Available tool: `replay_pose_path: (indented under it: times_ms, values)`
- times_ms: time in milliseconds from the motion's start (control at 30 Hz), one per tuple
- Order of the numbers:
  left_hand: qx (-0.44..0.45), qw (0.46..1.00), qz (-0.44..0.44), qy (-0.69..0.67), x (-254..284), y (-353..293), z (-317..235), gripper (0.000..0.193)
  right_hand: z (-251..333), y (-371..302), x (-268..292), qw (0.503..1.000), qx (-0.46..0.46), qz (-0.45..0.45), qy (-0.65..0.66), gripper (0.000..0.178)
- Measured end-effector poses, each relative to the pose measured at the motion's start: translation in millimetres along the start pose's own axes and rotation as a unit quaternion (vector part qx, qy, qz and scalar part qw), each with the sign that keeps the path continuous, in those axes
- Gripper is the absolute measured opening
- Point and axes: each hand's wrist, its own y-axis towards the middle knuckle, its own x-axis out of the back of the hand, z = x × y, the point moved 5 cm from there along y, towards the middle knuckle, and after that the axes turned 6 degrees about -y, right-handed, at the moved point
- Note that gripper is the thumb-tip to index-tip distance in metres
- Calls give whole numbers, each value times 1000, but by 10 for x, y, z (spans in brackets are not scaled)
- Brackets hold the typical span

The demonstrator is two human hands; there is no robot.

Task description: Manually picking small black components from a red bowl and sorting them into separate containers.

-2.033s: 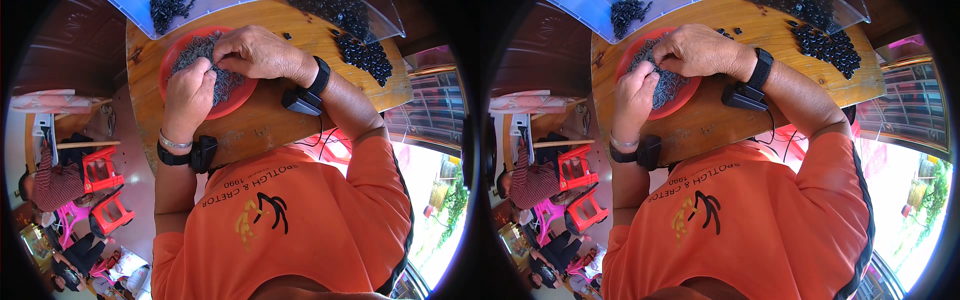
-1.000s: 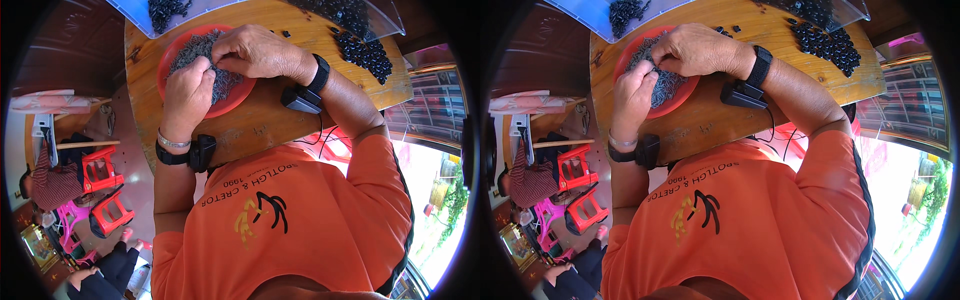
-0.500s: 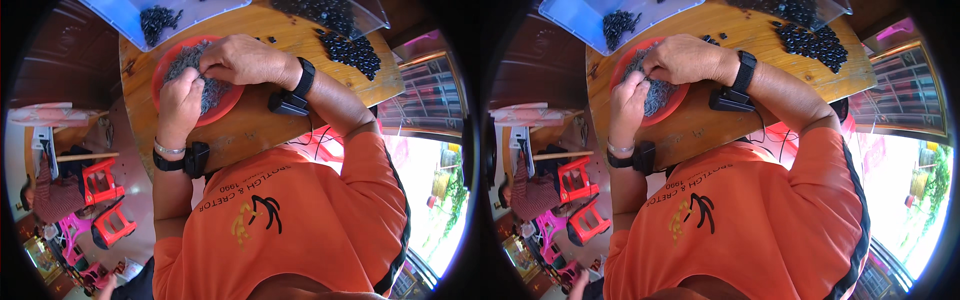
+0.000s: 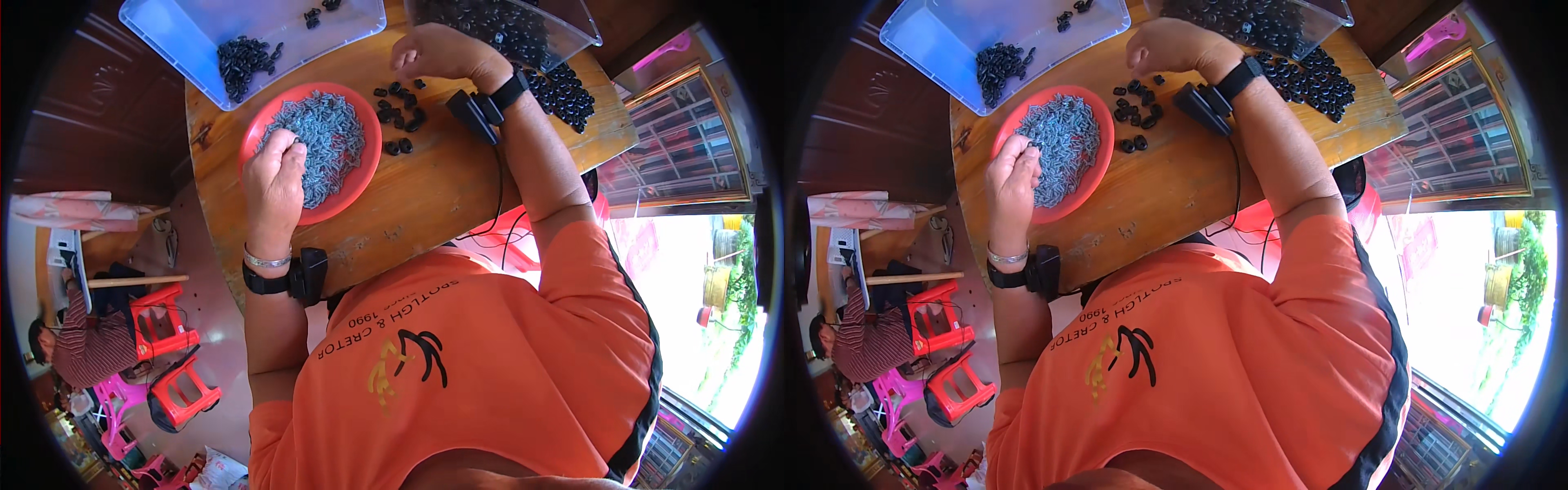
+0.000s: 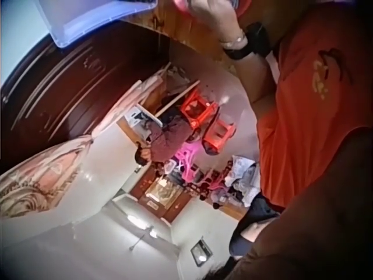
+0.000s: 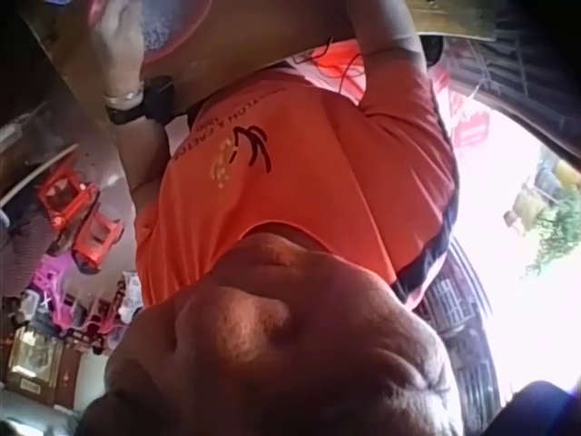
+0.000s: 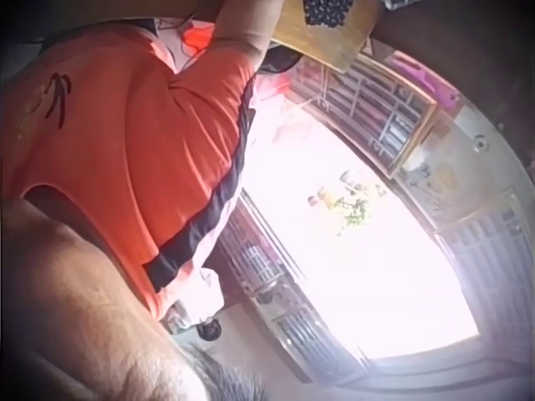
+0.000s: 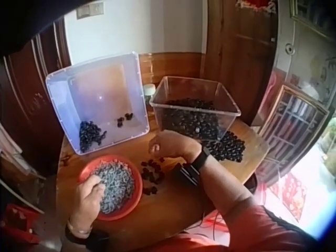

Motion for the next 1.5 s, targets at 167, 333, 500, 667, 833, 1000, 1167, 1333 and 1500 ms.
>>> replay_pose_path:
  times_ms: [167,333,500,667,833,1000,1167,1333,1500]
  values:
    - [11,1000,1,-6,15,4,7,15,161,39,-135,998,-28,52,-19,22]
    - [5,1000,-1,-3,-3,8,0,15,207,53,-190,996,-7,47,-73,20]
    - [-1,1000,-1,-5,-7,11,13,14,294,82,-346,974,-70,32,-214,21]
    - [-9,1000,-11,-16,-14,4,-32,14,314,75,-354,976,-70,5,-205,21]
    - [18,999,-7,-26,-11,4,-5,13,328,76,-348,977,-64,7,-203,20]
    - [11,999,-5,-34,-10,3,21,13,259,133,-333,989,-9,52,-141,18]
    - [7,999,-4,-52,-13,2,10,12,133,102,-198,997,-6,25,71,19]
    - [61,993,12,-101,-23,-16,-48,15,247,56,-122,968,-55,45,240,20]
    - [57,986,37,-153,-57,-1,-33,17,638,66,-183,896,-25,56,439,19]
